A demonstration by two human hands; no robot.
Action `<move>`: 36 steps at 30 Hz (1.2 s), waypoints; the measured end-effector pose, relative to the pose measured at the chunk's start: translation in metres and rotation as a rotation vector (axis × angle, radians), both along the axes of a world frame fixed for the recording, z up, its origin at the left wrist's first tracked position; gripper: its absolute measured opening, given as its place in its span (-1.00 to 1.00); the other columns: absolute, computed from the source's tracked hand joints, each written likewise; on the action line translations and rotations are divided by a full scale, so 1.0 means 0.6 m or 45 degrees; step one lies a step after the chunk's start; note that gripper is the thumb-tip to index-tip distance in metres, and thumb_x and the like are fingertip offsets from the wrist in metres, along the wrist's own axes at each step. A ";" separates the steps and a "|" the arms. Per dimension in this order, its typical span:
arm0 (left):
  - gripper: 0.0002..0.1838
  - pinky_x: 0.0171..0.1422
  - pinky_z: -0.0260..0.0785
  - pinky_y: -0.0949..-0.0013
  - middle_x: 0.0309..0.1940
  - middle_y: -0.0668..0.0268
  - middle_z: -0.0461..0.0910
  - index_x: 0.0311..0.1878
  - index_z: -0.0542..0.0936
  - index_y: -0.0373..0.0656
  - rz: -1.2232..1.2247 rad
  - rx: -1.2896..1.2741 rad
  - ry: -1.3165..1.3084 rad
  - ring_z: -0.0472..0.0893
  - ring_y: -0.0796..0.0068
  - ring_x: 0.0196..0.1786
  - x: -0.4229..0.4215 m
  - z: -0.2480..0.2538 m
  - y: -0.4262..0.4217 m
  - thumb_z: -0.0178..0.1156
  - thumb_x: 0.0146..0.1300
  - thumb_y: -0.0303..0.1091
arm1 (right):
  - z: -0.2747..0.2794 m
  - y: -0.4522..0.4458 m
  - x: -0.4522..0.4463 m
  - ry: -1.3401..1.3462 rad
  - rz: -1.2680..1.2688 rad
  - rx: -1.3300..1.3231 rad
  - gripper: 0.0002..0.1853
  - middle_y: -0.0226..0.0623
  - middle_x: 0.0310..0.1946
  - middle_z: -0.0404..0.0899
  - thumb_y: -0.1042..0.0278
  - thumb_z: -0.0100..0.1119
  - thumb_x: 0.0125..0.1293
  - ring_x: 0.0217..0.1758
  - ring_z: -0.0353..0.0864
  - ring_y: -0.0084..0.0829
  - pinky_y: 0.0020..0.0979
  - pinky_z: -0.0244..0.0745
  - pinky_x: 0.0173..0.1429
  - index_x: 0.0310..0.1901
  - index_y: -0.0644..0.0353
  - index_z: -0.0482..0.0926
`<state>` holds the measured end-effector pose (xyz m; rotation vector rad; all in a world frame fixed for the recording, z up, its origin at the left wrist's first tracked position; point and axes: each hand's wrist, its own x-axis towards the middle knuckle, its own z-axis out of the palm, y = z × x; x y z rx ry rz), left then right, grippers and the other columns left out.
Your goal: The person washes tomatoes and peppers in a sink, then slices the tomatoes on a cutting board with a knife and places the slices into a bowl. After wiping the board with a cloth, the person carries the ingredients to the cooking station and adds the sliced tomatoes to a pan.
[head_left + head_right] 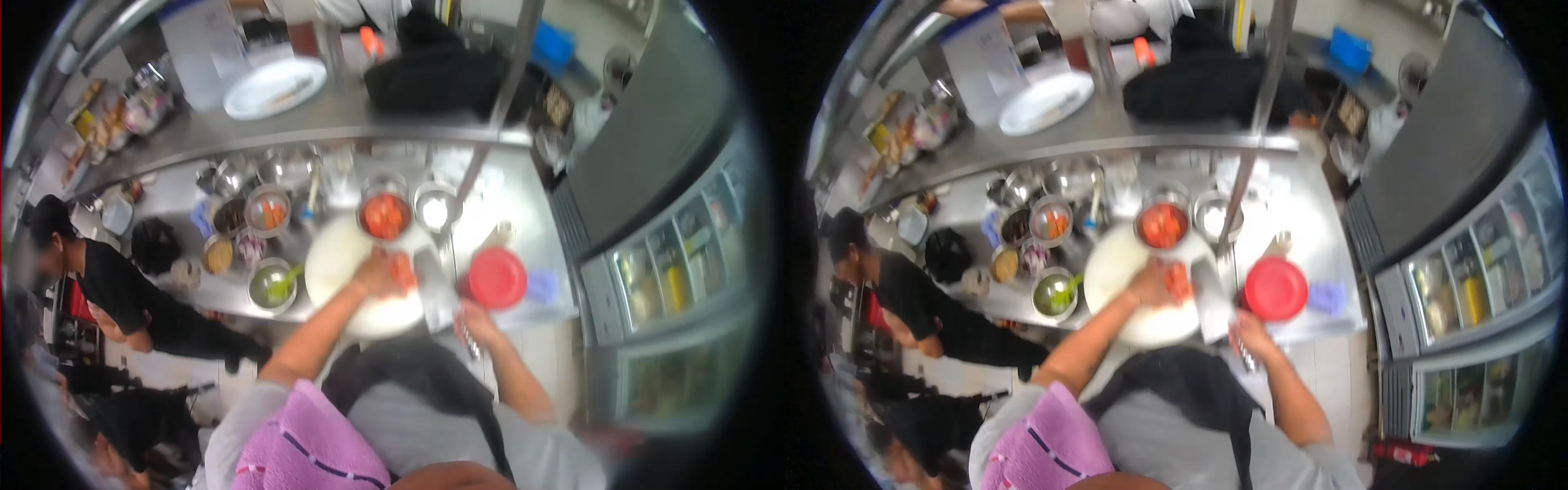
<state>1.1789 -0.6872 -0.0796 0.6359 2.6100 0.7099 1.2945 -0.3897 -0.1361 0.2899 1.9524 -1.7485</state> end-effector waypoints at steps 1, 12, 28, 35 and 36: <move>-0.43 0.59 0.21 0.03 0.10 0.39 0.61 0.00 0.67 0.20 0.024 -0.006 -0.084 0.47 -0.10 0.33 0.004 0.021 0.003 0.49 -0.11 0.18 | 0.012 -0.008 0.000 -0.098 0.048 -0.028 -0.94 -0.37 -0.51 0.54 0.42 0.08 0.56 -0.59 0.54 -0.48 -0.37 0.49 -0.58 -0.05 0.13 0.53; -0.03 0.48 0.41 0.15 0.26 0.08 0.47 0.31 0.59 -0.09 0.279 0.492 0.061 0.53 0.07 0.29 0.040 -0.023 0.025 0.75 -0.32 -0.16 | 0.094 -0.030 -0.008 -0.057 0.218 0.008 -0.85 -0.39 -0.50 0.52 0.39 0.05 0.54 -0.59 0.50 -0.53 -0.42 0.44 -0.56 -0.01 0.21 0.56; -0.35 0.24 0.58 0.16 0.01 0.01 0.77 0.20 0.70 -0.17 0.332 0.231 0.388 0.76 0.03 0.05 -0.206 0.012 -0.051 0.58 -0.02 -0.20 | 0.221 -0.152 -0.155 0.362 0.245 0.625 -0.68 0.29 -0.17 0.69 0.41 -0.05 0.49 -0.25 0.81 0.04 -0.07 0.67 -0.30 0.13 0.46 0.46; -0.70 0.24 0.55 0.01 -0.07 -0.14 0.71 -0.05 0.75 -0.32 0.301 -0.304 0.478 0.69 -0.13 0.06 -0.103 -0.022 -0.125 0.17 0.29 -0.36 | 0.163 -0.058 -0.059 0.885 0.172 0.838 -0.73 -0.12 -0.37 0.63 0.37 -0.02 0.50 -0.47 0.64 -0.30 -0.28 0.51 -0.42 0.11 0.27 0.53; -0.69 0.28 0.53 0.01 -0.05 -0.15 0.71 -0.06 0.74 -0.36 0.301 -0.321 0.249 0.66 -0.13 0.11 -0.075 -0.033 -0.131 0.12 0.30 -0.36 | 0.189 -0.049 -0.033 0.573 0.153 0.629 -0.77 -0.15 -0.41 0.61 0.40 -0.01 0.52 -0.51 0.63 -0.34 -0.29 0.50 -0.47 0.09 0.29 0.51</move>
